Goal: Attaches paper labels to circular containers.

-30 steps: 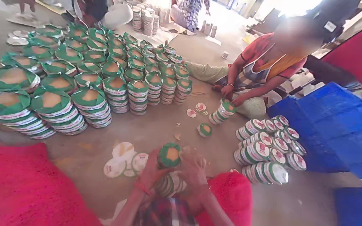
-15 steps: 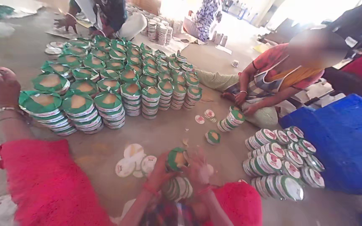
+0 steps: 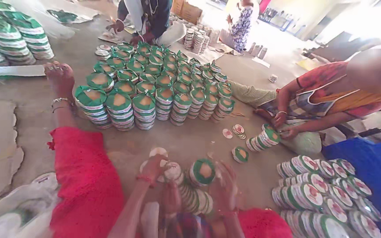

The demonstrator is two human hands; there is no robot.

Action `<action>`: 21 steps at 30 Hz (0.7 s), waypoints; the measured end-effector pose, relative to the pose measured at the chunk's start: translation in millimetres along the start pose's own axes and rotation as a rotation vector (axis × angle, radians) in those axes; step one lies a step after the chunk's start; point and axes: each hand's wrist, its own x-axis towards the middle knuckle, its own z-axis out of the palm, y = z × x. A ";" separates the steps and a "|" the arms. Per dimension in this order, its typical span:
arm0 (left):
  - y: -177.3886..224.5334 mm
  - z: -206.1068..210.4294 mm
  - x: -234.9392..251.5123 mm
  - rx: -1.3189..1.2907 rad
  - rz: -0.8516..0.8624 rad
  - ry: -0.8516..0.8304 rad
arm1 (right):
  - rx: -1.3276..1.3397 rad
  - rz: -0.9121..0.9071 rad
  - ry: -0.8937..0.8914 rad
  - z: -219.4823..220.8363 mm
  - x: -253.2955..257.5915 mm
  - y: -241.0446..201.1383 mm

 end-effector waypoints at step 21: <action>4.6 9.2 -0.9 -0.009 0.014 0.349 | 0.232 0.140 0.141 -3.3 -35.1 -7.6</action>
